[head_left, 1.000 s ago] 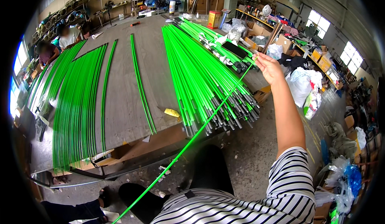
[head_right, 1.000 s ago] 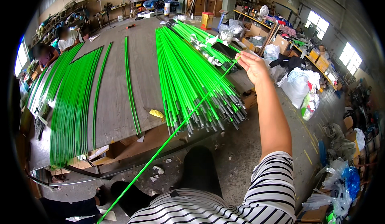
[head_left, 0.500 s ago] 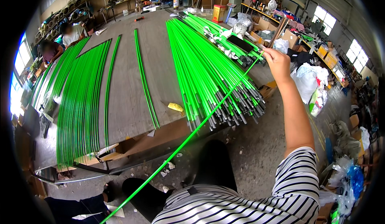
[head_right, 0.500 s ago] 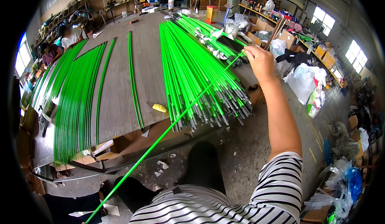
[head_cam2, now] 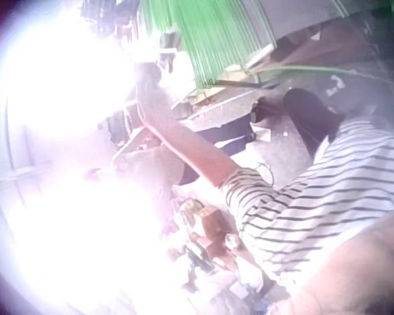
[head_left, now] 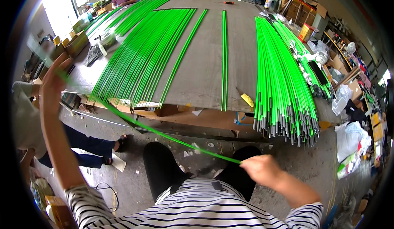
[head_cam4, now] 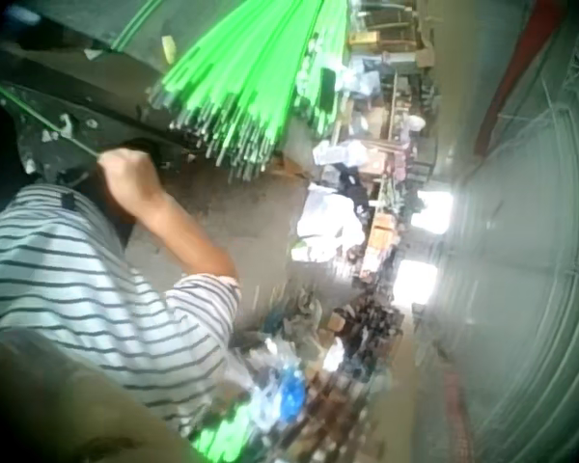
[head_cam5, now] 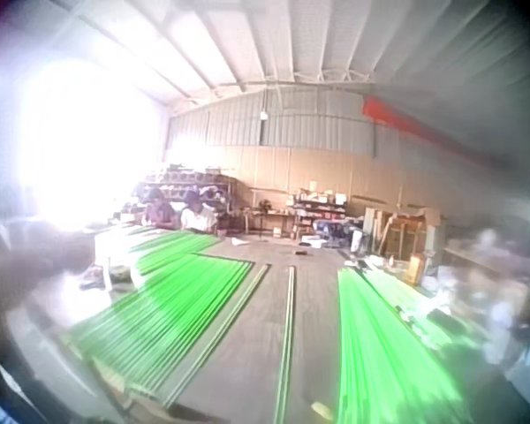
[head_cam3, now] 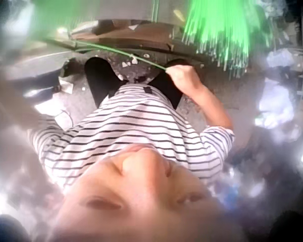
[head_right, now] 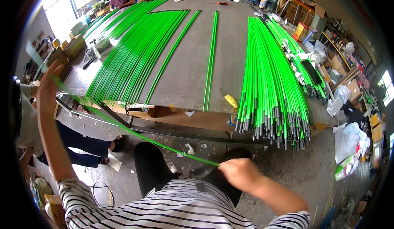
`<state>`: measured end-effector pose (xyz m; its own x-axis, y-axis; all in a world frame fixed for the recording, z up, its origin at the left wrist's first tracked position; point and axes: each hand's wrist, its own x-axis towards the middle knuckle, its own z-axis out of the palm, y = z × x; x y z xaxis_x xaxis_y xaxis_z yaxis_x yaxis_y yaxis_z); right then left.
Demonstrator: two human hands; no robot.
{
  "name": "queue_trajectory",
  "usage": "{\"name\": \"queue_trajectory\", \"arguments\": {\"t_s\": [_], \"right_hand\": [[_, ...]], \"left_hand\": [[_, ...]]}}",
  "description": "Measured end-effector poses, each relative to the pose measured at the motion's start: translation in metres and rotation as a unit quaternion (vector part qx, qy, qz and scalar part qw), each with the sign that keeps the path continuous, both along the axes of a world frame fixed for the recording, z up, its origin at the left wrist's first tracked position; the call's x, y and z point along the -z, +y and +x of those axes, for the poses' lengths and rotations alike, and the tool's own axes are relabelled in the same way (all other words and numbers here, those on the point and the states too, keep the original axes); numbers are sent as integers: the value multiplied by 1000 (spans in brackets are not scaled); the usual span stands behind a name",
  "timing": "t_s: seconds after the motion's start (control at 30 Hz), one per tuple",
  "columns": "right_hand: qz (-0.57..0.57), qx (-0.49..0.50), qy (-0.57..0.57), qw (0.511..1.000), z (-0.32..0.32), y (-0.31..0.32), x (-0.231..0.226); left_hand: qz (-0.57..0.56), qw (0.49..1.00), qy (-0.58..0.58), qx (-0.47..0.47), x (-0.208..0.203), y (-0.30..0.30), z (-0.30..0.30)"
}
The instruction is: The person picks up green rods from a large collection on a table, attaches a black connector piece to the end of a rod, and places the assembled rod into a separate group on the same table.
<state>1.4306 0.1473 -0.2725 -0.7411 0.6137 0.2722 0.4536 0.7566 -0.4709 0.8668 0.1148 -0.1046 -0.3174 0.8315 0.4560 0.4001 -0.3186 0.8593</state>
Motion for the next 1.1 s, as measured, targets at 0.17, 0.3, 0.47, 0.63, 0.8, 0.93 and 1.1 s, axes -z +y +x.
{"name": "queue_trajectory", "arguments": {"t_s": [0.17, 0.3, 0.47, 0.63, 0.8, 0.93, 1.1], "right_hand": [[-517, -3, 142, 844, -78, -7, 26], [-583, 19, 281, 762, -103, 18, 31], [-651, 60, 362, 665, -104, 48, 34], [-673, 106, 329, 654, -78, 47, 57], [-693, 187, 316, 620, -35, 40, 91], [-695, 206, 323, 609, -20, 36, 104], [-691, 209, 348, 599, -6, 34, 125]], "left_hand": [[-87, 995, 39, 9, 62, 127, 186], [-109, 994, -1, 8, 136, 177, 273], [-36, 989, 146, -16, 190, 246, 309], [-153, 961, 230, 2, 208, 302, 320], [-232, 896, 377, 26, 211, 331, 328], [-241, 874, 423, -5, 242, 356, 321], [-309, 874, 376, 8, 203, 331, 339]]}}
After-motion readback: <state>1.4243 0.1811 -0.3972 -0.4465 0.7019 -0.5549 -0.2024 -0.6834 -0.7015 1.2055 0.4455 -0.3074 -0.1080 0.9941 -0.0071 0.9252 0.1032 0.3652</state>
